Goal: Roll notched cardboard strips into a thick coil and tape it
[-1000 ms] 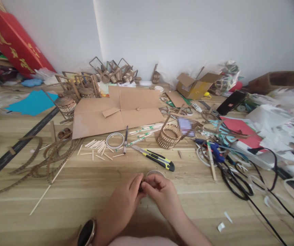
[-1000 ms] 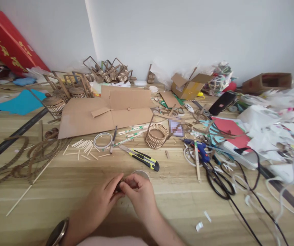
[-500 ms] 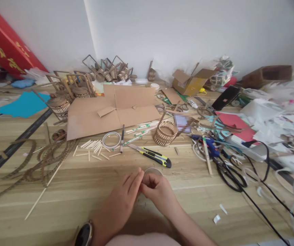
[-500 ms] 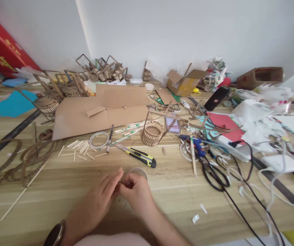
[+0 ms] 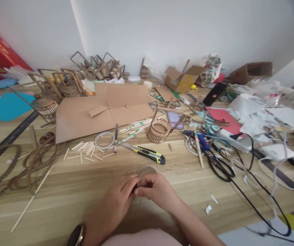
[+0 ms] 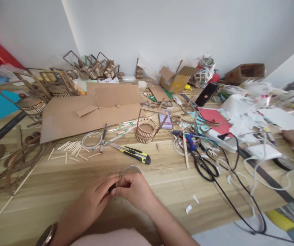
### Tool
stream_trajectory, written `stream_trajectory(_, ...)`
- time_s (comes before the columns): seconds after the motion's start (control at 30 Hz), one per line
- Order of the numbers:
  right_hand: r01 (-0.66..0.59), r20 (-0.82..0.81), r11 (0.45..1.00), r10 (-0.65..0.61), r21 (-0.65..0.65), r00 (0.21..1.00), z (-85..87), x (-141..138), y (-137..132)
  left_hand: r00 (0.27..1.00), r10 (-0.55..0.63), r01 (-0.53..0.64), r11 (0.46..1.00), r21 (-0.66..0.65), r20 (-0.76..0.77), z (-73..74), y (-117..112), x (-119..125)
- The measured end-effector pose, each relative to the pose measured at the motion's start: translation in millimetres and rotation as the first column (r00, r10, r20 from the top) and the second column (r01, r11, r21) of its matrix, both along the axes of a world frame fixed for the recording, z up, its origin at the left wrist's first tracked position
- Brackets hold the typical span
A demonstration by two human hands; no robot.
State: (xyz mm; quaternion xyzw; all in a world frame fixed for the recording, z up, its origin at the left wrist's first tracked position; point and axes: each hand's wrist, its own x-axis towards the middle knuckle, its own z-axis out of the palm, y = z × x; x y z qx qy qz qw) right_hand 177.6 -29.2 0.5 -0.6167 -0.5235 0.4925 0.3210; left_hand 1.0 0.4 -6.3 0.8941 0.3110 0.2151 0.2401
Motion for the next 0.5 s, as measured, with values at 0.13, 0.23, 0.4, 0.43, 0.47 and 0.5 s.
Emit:
stream_trajectory(0.13,0.093,0.238,0.993,-0.108,0.075,0.965,11.7,45,-4,0.999,-0.041,0.039,0.980,-0.196,-0.003,7.9,-1,3)
stream_trajectory(0.23,0.336,0.520,0.917,-0.399,0.216,0.755,26.1,118,-6,0.999,-0.030,0.026,0.968,-0.251,-0.012,11.6,-2,3)
stream_trajectory(0.4,0.505,0.826,0.775,-0.530,0.381,0.190,35.3,237,-13,0.999,-0.042,0.046,0.967,-0.251,0.021,12.8,-3,4)
stream_trajectory(0.43,0.494,0.862,0.786,-0.490,0.371,0.132,33.3,252,-16,0.999,-0.042,0.048,0.968,-0.247,0.031,12.5,-4,5)
stream_trajectory(0.47,0.469,0.893,0.812,-0.439,0.347,0.099,30.4,264,-18,0.998,-0.038,0.047,0.969,-0.242,0.040,12.1,-4,5)
stream_trajectory(0.5,0.448,0.917,0.831,-0.395,0.330,0.058,27.2,273,-19,0.998,-0.034,0.043,0.970,-0.239,0.045,11.7,-4,5)
